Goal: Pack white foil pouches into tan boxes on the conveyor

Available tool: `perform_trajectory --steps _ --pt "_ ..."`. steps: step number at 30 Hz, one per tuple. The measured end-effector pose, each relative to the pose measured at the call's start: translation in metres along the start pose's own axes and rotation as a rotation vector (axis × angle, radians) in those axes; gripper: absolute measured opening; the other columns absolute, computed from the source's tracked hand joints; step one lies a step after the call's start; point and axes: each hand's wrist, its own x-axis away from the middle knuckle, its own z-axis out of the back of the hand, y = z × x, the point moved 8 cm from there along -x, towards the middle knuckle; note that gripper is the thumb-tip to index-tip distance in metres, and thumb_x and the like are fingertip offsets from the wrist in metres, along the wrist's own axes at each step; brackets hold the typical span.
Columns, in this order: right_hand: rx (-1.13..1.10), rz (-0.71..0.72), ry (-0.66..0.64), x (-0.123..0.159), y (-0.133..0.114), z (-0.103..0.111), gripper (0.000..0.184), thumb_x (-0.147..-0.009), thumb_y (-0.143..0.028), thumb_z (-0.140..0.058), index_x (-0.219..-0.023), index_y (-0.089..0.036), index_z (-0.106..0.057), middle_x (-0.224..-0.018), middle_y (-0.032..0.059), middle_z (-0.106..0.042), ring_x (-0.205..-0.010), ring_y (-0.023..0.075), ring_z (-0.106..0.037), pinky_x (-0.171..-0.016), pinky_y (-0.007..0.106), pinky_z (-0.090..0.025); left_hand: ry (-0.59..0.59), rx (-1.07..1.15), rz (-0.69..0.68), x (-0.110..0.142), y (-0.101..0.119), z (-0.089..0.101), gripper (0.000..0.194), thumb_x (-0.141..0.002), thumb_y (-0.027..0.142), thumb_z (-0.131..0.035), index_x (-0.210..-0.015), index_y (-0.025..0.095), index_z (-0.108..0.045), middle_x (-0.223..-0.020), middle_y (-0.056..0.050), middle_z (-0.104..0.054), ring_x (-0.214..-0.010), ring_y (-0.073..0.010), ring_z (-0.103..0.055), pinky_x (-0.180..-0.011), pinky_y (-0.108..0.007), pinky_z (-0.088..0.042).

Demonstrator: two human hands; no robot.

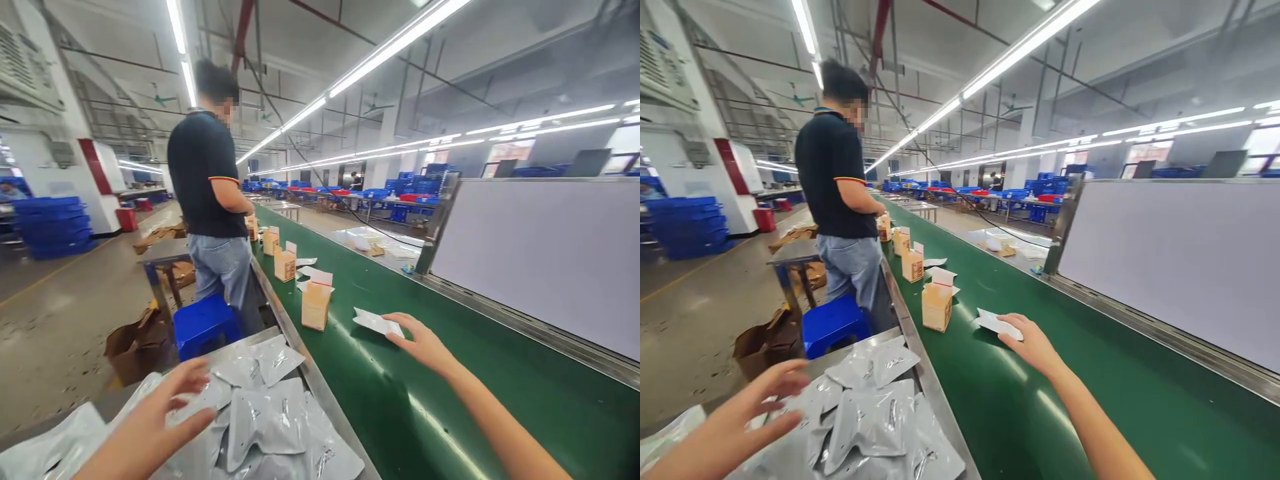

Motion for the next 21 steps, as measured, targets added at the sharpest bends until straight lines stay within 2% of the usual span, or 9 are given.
perform_trajectory --steps 2,3,5,6,8,11,15,18,21 --pt "0.083 -0.096 0.063 -0.026 0.047 -0.016 0.060 -0.079 -0.047 -0.048 -0.134 -0.023 -0.047 -0.149 0.0124 -0.030 -0.136 0.0371 -0.023 -0.105 0.061 -0.019 -0.133 -0.041 -0.075 -0.041 0.037 -0.079 0.095 -0.033 0.038 -0.086 -0.120 0.023 -0.051 -0.119 -0.009 -0.062 -0.115 -0.0316 -0.054 -0.103 -0.045 -0.038" --pt "0.105 -0.121 0.066 -0.034 0.065 -0.027 0.063 -0.075 -0.047 -0.053 -0.135 -0.025 -0.047 -0.149 0.0115 -0.029 -0.137 0.0398 -0.018 -0.104 0.065 -0.015 -0.162 -0.055 -0.127 -0.059 0.052 -0.117 0.107 -0.035 0.037 -0.086 -0.130 0.016 -0.041 -0.131 -0.018 -0.052 -0.123 -0.0337 -0.048 -0.106 -0.046 -0.034" --pt "0.115 -0.135 0.070 -0.045 0.088 -0.049 0.062 -0.073 -0.047 -0.057 -0.132 -0.030 -0.049 -0.144 0.0095 -0.040 -0.136 0.0404 -0.021 -0.103 0.067 -0.013 -0.162 -0.079 -0.228 -0.088 0.072 -0.181 0.119 -0.039 0.036 -0.086 -0.139 0.012 -0.026 -0.143 -0.023 -0.037 -0.133 -0.0332 -0.035 -0.111 -0.045 -0.027" --pt "0.104 -0.125 0.084 -0.048 0.094 -0.057 0.057 -0.075 -0.046 -0.056 -0.130 -0.029 -0.051 -0.139 0.0091 -0.046 -0.134 0.0384 -0.027 -0.104 0.065 -0.015 -0.142 -0.081 -0.246 -0.099 0.076 -0.206 0.121 -0.041 0.035 -0.086 -0.140 0.011 -0.021 -0.145 -0.024 -0.031 -0.136 -0.0321 -0.030 -0.112 -0.043 -0.025" --pt "0.063 -0.091 0.145 -0.050 0.097 -0.064 0.045 -0.081 -0.041 -0.048 -0.122 -0.025 -0.057 -0.125 0.0102 -0.058 -0.125 0.0327 -0.041 -0.105 0.057 -0.023 -0.117 -0.094 -0.240 -0.115 0.075 -0.245 0.122 -0.045 0.034 -0.086 -0.142 0.012 -0.015 -0.147 -0.024 -0.028 -0.137 -0.0318 -0.028 -0.112 -0.044 -0.026" --pt "-0.036 -0.065 0.295 -0.045 0.092 -0.052 0.038 -0.086 -0.035 -0.036 -0.110 -0.017 -0.060 -0.110 0.0128 -0.062 -0.103 0.0262 -0.056 -0.094 0.044 -0.040 -0.099 -0.080 -0.195 -0.121 0.069 -0.277 0.116 -0.053 0.036 -0.084 -0.142 0.019 -0.011 -0.141 -0.020 -0.039 -0.129 -0.0305 -0.041 -0.105 -0.045 -0.035" --pt "-0.214 -0.092 0.516 -0.027 0.068 -0.004 0.040 -0.088 -0.042 -0.035 -0.109 -0.014 -0.054 -0.100 0.0117 -0.061 -0.083 0.0221 -0.059 -0.076 0.037 -0.048 -0.074 -0.053 -0.172 -0.112 0.069 -0.293 0.089 -0.061 0.033 -0.078 -0.131 0.022 -0.024 -0.123 -0.012 -0.056 -0.114 -0.0269 -0.055 -0.095 -0.041 -0.044" --pt "-0.355 -0.035 0.561 -0.014 0.027 0.040 0.044 -0.086 -0.051 -0.043 -0.114 -0.017 -0.051 -0.097 0.0065 -0.060 -0.068 0.0159 -0.058 -0.062 0.028 -0.049 -0.115 -0.056 -0.223 -0.097 0.078 -0.302 0.075 -0.060 0.027 -0.076 -0.121 0.023 -0.032 -0.113 -0.007 -0.060 -0.106 -0.0248 -0.059 -0.090 -0.038 -0.047" --pt "-0.377 0.132 0.514 0.000 -0.025 0.077 0.030 -0.081 -0.042 -0.055 -0.104 -0.023 -0.060 -0.094 0.0017 -0.061 -0.067 0.0129 -0.057 -0.058 0.023 -0.046 -0.140 -0.004 -0.432 -0.070 0.101 -0.303 0.074 -0.058 0.023 -0.073 -0.120 0.025 -0.034 -0.114 -0.004 -0.058 -0.104 -0.0228 -0.059 -0.088 -0.035 -0.048"
